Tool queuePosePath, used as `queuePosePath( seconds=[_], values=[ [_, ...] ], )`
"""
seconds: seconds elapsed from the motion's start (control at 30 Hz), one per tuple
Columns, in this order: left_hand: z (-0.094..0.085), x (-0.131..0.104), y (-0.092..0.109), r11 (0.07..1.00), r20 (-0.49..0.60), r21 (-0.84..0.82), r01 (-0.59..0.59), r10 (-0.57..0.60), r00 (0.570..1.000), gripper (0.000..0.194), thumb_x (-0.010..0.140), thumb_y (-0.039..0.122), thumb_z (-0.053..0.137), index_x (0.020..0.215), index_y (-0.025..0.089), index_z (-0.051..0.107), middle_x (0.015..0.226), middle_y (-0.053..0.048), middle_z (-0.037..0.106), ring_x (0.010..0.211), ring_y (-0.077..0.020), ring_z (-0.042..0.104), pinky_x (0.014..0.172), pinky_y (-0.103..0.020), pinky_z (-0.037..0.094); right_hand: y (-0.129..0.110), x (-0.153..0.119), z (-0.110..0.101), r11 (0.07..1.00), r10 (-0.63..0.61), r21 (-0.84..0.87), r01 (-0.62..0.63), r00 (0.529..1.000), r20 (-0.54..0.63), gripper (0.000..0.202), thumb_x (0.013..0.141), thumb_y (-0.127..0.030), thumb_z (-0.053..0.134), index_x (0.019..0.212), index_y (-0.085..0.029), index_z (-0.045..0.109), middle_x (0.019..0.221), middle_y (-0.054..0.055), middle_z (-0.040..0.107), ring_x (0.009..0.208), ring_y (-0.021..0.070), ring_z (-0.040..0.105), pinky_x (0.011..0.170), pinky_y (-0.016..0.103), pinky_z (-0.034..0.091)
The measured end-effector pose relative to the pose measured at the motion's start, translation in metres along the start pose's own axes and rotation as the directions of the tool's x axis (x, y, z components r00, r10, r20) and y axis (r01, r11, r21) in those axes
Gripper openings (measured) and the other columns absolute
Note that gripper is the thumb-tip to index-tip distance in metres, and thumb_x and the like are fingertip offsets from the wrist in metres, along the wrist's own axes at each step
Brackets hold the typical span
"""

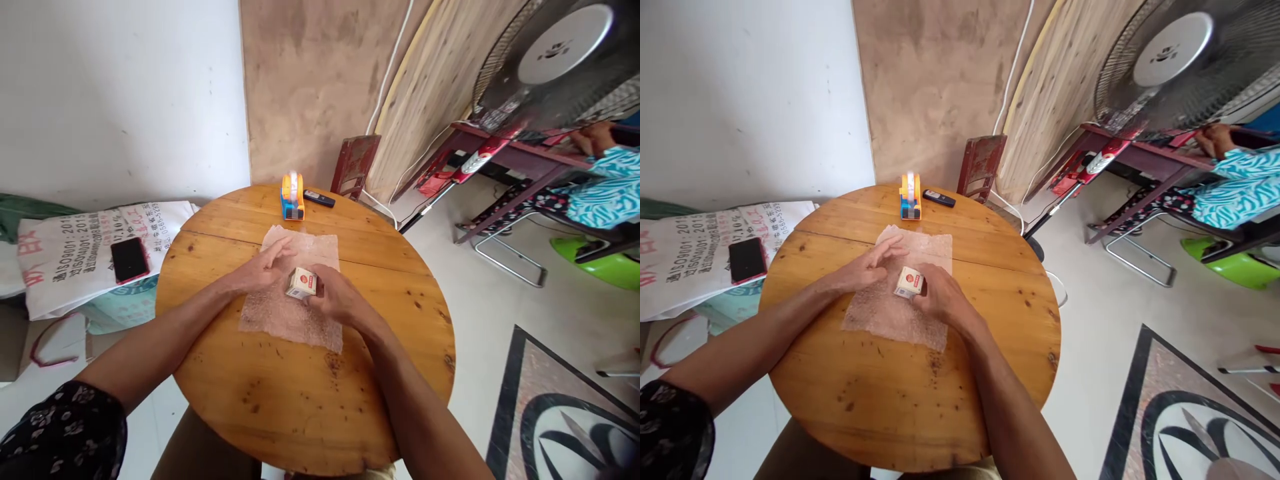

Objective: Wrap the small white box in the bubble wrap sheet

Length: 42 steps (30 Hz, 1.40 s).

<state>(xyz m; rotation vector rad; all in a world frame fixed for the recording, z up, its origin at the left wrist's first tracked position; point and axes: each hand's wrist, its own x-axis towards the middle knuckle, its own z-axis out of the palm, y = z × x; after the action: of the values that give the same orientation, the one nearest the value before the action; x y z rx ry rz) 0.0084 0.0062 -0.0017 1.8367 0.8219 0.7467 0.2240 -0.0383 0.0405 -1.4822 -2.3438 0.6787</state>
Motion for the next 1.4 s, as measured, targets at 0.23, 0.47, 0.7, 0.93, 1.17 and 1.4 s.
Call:
queuePosePath(
  seconds=[0.23, 0.47, 0.7, 0.93, 1.17, 1.4],
  values=[
    [0.001, 0.002, -0.007, 0.994, 0.009, 0.1, -0.033, 0.032, 0.999, 0.085, 0.073, 0.011, 0.044, 0.153, 0.012, 0.016, 0.138, -0.018, 0.056, 0.121, -0.0245, 0.058, 0.095, -0.041, 0.05, 0.022, -0.004, 0.013, 0.995, -0.083, 0.046, 0.085, 0.996, -0.044, 0.062, 0.075, -0.028, 0.069, 0.133, -0.019, 0.05, 0.12, 0.012, 0.065, 0.104, 0.0266, 0.06, 0.088, 0.039, 0.046],
    [0.003, 0.002, -0.008, 0.98, 0.042, 0.188, -0.065, 0.058, 0.997, 0.082, 0.074, 0.012, 0.044, 0.151, 0.007, 0.02, 0.137, -0.018, 0.055, 0.128, -0.0244, 0.053, 0.107, -0.044, 0.042, 0.019, -0.004, 0.019, 0.994, -0.096, 0.043, 0.1, 0.991, -0.091, 0.055, 0.076, -0.023, 0.063, 0.13, -0.018, 0.052, 0.118, 0.01, 0.066, 0.104, 0.0258, 0.059, 0.087, 0.038, 0.045],
    [0.004, 0.001, -0.006, 0.962, 0.011, 0.259, -0.089, 0.089, 0.996, 0.08, 0.072, 0.011, 0.045, 0.15, 0.014, 0.028, 0.136, -0.014, 0.057, 0.126, -0.0241, 0.053, 0.105, -0.044, 0.044, 0.02, -0.003, 0.017, 0.996, -0.078, 0.033, 0.08, 0.996, -0.049, 0.055, 0.075, -0.025, 0.066, 0.128, -0.018, 0.053, 0.117, 0.011, 0.066, 0.102, 0.026, 0.06, 0.088, 0.039, 0.045],
    [-0.018, -0.017, 0.036, 0.9, -0.174, 0.423, 0.11, -0.039, 0.984, 0.055, 0.078, 0.025, 0.051, 0.132, 0.015, 0.053, 0.122, -0.01, 0.064, 0.1, -0.024, 0.062, 0.09, -0.042, 0.051, 0.026, -0.004, 0.007, 0.915, 0.029, 0.404, 0.009, 0.996, -0.089, 0.042, 0.088, -0.04, 0.052, 0.123, -0.017, 0.056, 0.116, 0.009, 0.064, 0.102, 0.0215, 0.06, 0.089, 0.037, 0.047],
    [0.012, -0.074, 0.083, 0.565, 0.252, 0.801, -0.201, -0.012, 0.968, 0.023, 0.073, 0.028, 0.065, 0.094, 0.019, 0.067, 0.095, -0.008, 0.061, 0.094, -0.0275, 0.054, 0.09, -0.045, 0.044, 0.025, -0.003, 0.008, 0.904, -0.003, 0.424, 0.056, 0.992, -0.127, 0.043, 0.083, -0.034, 0.058, 0.121, -0.015, 0.057, 0.114, 0.01, 0.063, 0.099, 0.0206, 0.06, 0.087, 0.037, 0.048],
    [0.058, -0.081, 0.059, 0.418, 0.097, 0.897, -0.146, 0.135, 0.986, 0.013, 0.075, 0.01, 0.056, 0.085, 0.016, 0.063, 0.093, -0.012, 0.058, 0.094, -0.0291, 0.049, 0.087, -0.046, 0.043, 0.026, -0.002, 0.021, 0.889, -0.187, 0.403, 0.218, 0.976, -0.114, 0.054, 0.076, -0.026, 0.069, 0.127, -0.021, 0.054, 0.12, 0.008, 0.062, 0.105, 0.0207, 0.06, 0.093, 0.036, 0.047]
  ],
)
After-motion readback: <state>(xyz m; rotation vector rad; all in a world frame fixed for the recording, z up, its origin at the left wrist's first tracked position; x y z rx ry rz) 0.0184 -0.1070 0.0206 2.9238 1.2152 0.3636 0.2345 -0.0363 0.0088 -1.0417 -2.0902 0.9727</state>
